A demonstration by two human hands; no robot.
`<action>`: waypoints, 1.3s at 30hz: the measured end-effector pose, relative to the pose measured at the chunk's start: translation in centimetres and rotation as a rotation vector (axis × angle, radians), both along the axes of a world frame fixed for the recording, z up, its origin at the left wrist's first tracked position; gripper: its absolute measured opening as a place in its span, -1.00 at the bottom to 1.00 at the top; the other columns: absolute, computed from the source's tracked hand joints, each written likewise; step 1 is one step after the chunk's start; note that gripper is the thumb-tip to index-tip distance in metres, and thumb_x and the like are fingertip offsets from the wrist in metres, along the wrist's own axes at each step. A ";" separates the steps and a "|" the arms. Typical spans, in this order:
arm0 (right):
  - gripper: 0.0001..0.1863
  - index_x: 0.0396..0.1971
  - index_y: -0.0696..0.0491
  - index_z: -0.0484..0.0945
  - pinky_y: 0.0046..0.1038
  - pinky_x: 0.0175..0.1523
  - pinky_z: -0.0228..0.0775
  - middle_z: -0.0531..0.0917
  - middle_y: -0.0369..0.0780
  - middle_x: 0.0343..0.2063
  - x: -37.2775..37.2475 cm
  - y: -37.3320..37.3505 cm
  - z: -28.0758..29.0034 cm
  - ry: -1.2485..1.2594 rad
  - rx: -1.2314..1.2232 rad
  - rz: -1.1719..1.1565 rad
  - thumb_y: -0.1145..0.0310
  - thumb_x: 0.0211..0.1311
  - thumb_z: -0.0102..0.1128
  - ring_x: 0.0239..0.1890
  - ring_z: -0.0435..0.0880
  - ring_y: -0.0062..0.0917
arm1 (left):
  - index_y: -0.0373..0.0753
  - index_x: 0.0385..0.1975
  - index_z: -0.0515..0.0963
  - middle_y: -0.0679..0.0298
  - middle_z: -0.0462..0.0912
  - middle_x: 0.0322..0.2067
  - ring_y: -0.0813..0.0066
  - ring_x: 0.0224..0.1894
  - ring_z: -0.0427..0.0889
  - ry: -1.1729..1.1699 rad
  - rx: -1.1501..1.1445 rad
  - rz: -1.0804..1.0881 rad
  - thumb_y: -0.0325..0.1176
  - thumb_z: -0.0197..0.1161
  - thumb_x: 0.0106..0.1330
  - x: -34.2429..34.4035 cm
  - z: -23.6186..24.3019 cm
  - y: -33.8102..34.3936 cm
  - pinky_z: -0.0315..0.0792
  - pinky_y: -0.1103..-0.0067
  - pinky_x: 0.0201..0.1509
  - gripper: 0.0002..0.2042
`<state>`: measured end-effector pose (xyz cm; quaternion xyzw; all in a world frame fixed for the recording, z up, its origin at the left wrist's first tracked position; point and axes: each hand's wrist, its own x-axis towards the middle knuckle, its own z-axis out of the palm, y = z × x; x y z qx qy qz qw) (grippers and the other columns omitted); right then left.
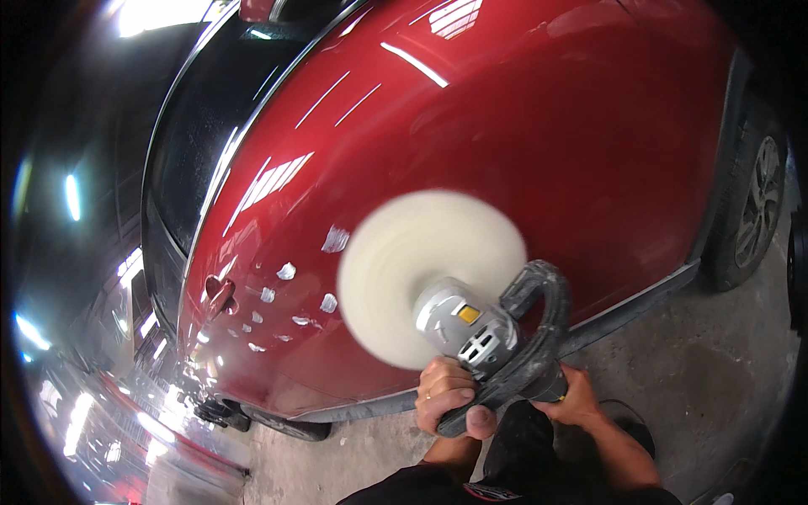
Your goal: The person applies polishing compound to the side of a red car using a small brush and then buffs the surface with an electric buffer.
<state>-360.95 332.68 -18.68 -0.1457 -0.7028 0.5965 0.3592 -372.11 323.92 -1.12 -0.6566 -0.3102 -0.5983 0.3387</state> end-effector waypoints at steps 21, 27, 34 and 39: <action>-0.78 -0.31 0.17 0.54 -0.44 -0.38 0.42 0.58 -0.30 -0.50 1.8 4.3 -0.7 0.448 -0.519 -0.456 0.46 0.04 0.34 -0.50 0.58 -0.54 | -0.17 -0.55 0.57 0.33 0.53 -0.68 0.40 -0.71 0.47 0.195 -0.252 -0.471 -0.42 0.39 -0.24 10.3 1.4 20.9 0.29 0.53 -0.53 -0.80; -0.59 -0.21 0.23 0.56 -0.25 -0.12 0.52 0.69 -0.14 -0.38 -0.9 3.4 -4.0 0.211 0.096 -0.597 0.38 -0.07 0.45 -0.32 0.69 -0.29 | -0.19 -0.50 0.53 0.34 0.48 -0.68 0.47 -0.67 0.44 0.227 -0.242 -0.311 -0.29 0.38 0.02 2.6 3.9 9.4 0.27 0.51 -0.53 -0.82; -0.43 -0.13 0.16 0.57 -0.18 -0.03 0.54 0.72 0.01 -0.31 -2.9 2.4 8.4 -0.044 0.246 -0.113 0.30 -0.25 0.52 -0.15 0.71 -0.03 | -0.19 -0.23 0.26 0.36 0.31 -0.69 0.50 -0.64 0.31 -0.061 0.260 -0.056 -0.09 0.18 0.35 -4.1 4.3 0.5 0.25 0.46 -0.44 -0.67; -0.48 -0.21 0.15 0.56 -0.16 -0.15 0.56 0.72 -0.02 -0.44 -1.7 1.8 11.4 -0.058 0.313 -0.077 0.24 -0.23 0.51 -0.30 0.73 -0.04 | -0.15 -0.22 0.23 0.35 0.30 -0.68 0.53 -0.62 0.28 -0.186 0.317 -0.014 -0.05 0.11 0.39 -3.0 6.3 -0.6 0.26 0.44 -0.34 -0.68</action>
